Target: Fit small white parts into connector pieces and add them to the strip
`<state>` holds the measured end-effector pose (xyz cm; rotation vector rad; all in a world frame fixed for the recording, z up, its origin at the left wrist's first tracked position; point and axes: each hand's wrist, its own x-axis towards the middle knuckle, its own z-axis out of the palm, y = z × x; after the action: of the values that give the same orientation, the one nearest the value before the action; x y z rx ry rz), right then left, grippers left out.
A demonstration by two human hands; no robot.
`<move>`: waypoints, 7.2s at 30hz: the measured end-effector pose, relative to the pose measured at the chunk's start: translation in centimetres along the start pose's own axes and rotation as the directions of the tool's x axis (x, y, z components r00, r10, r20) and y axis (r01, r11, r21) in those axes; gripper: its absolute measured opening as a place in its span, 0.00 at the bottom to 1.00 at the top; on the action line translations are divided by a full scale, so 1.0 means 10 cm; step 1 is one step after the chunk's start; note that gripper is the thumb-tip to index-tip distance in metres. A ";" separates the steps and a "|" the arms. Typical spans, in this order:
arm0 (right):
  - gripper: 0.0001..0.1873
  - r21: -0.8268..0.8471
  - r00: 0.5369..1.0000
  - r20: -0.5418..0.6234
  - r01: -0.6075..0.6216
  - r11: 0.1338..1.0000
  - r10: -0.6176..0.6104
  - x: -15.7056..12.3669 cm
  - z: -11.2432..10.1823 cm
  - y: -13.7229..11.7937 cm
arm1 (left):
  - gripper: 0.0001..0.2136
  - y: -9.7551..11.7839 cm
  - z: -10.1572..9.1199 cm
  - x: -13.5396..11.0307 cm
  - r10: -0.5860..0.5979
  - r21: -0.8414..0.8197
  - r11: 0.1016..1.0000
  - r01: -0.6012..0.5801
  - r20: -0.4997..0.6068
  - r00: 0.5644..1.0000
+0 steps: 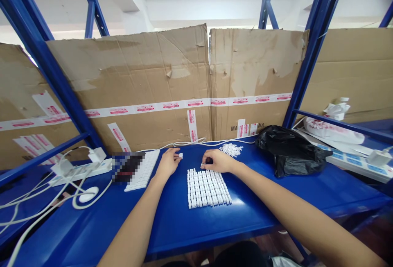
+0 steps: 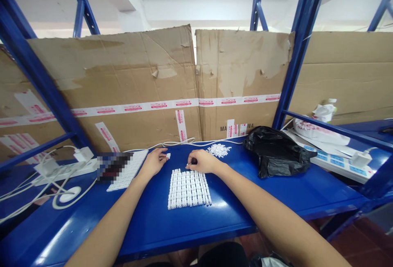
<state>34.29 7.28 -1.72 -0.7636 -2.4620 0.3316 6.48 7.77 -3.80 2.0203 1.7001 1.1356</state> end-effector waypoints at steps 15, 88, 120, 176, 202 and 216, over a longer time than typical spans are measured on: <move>0.09 0.307 0.952 -0.293 0.009 0.952 0.085 0.06 0.01 -0.09 | 0.14 0.43 0.01 -0.17 -0.035 -0.527 0.848 0.060 0.057 0.998; 0.11 -0.288 0.843 -0.269 -0.531 0.797 0.465 0.00 -0.19 0.09 | 0.19 0.74 -0.03 -0.36 0.132 -0.340 0.919 -0.202 -0.220 0.967; 0.13 -0.294 0.932 -0.157 -0.360 0.885 0.326 -0.03 -0.12 0.03 | 0.27 0.19 -0.13 -0.13 -0.198 -0.109 0.975 0.196 -0.008 0.980; 0.09 -0.227 0.956 -0.286 0.001 0.974 -0.068 0.08 0.06 -0.36 | 0.06 0.71 0.08 -0.36 -0.112 -0.765 0.471 0.439 0.442 0.890; 0.13 -0.128 0.957 -0.238 -0.200 0.971 0.166 0.07 0.03 -0.45 | 0.09 0.76 0.15 -0.41 0.199 -0.421 0.887 -0.190 -0.024 0.980; 0.11 -0.237 0.951 -0.226 -0.265 0.935 0.212 0.10 -0.01 -0.36 | 0.09 0.77 0.13 -0.43 0.265 -0.328 0.902 -0.281 -0.094 0.960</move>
<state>32.09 4.99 0.14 -1.1572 -2.2527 0.0090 12.79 2.02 -1.38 2.0590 1.1580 1.4619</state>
